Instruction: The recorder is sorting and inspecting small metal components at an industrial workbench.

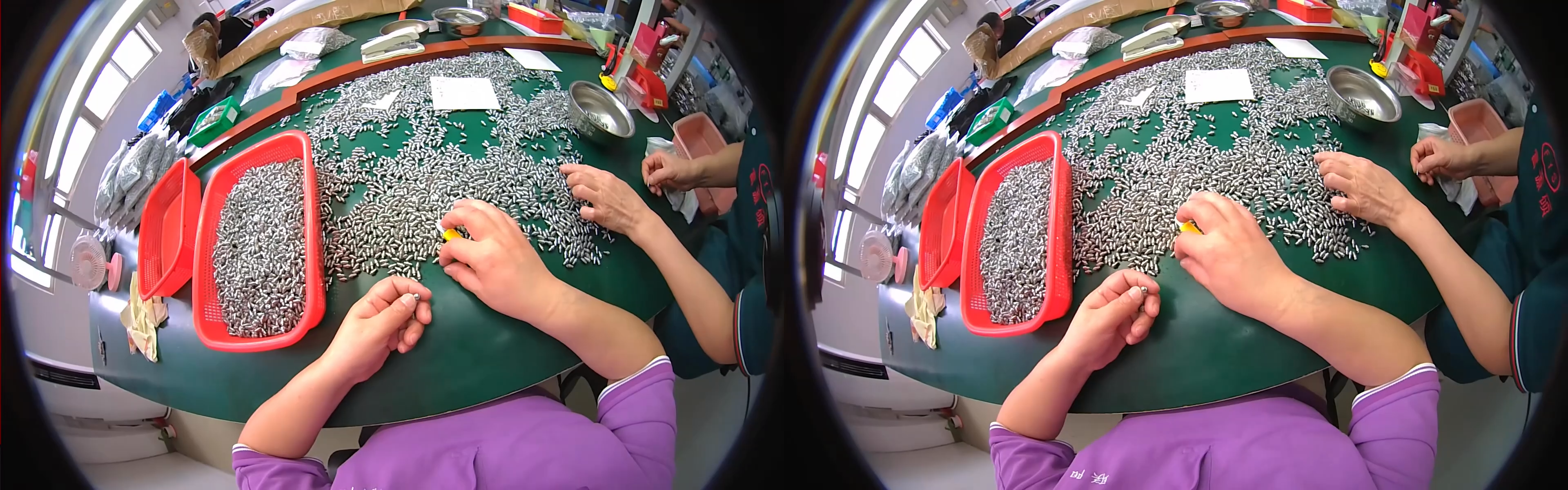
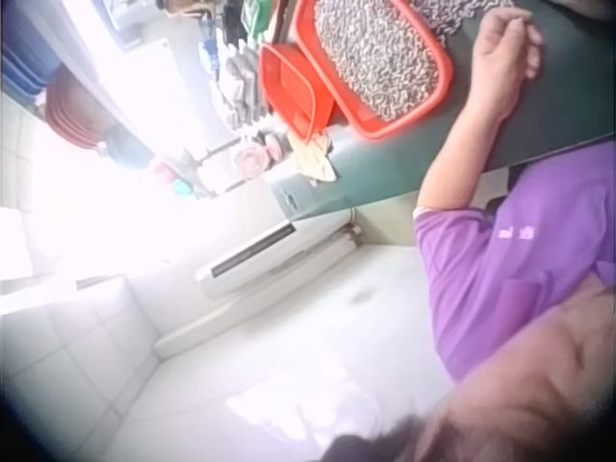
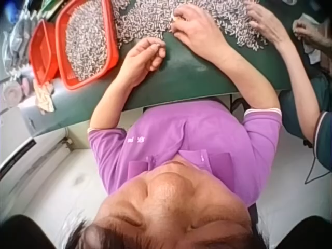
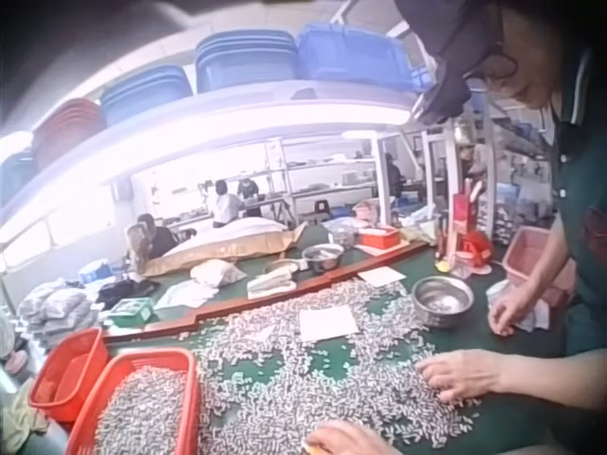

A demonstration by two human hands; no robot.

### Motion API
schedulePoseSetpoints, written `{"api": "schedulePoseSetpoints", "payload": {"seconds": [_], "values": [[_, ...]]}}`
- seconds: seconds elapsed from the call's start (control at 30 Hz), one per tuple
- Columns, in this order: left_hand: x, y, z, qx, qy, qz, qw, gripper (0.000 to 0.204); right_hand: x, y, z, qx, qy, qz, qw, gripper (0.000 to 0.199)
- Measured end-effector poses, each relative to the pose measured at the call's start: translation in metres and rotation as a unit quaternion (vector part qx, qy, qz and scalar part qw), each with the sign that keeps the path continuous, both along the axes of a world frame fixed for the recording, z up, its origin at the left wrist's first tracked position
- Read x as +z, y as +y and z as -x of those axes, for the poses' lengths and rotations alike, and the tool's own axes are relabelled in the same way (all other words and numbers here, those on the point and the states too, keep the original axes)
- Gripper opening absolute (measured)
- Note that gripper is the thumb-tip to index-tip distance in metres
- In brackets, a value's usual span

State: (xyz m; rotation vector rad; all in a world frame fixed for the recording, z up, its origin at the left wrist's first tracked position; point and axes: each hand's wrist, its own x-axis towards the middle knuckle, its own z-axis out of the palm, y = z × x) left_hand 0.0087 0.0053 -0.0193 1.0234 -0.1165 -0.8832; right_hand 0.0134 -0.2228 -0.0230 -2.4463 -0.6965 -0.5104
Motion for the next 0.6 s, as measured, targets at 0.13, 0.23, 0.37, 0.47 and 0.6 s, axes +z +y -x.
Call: {"api": "schedulePoseSetpoints", "payload": {"seconds": [0.13, 0.23, 0.37, 0.47, 0.6], "values": [[0.005, -0.003, 0.003, 0.028, 0.011, -0.021, 0.999, 0.016, -0.002, 0.002, -0.001, 0.010, 0.008, -0.006, 1.000, 0.014], [0.005, -0.001, 0.002, 0.021, 0.011, -0.018, 1.000, 0.015, 0.005, 0.005, -0.001, 0.096, 0.084, -0.120, 0.985, 0.011], [0.004, 0.001, 0.001, -0.006, 0.017, 0.013, 1.000, 0.012, 0.006, 0.008, 0.004, 0.148, 0.112, -0.167, 0.968, 0.010], [0.005, 0.001, 0.002, 0.003, 0.011, 0.004, 1.000, 0.012, 0.006, 0.009, 0.003, 0.157, 0.119, -0.175, 0.965, 0.010], [0.005, -0.001, 0.003, 0.003, 0.022, -0.001, 1.000, 0.013, 0.005, 0.009, 0.004, 0.170, 0.103, -0.171, 0.965, 0.011]]}}
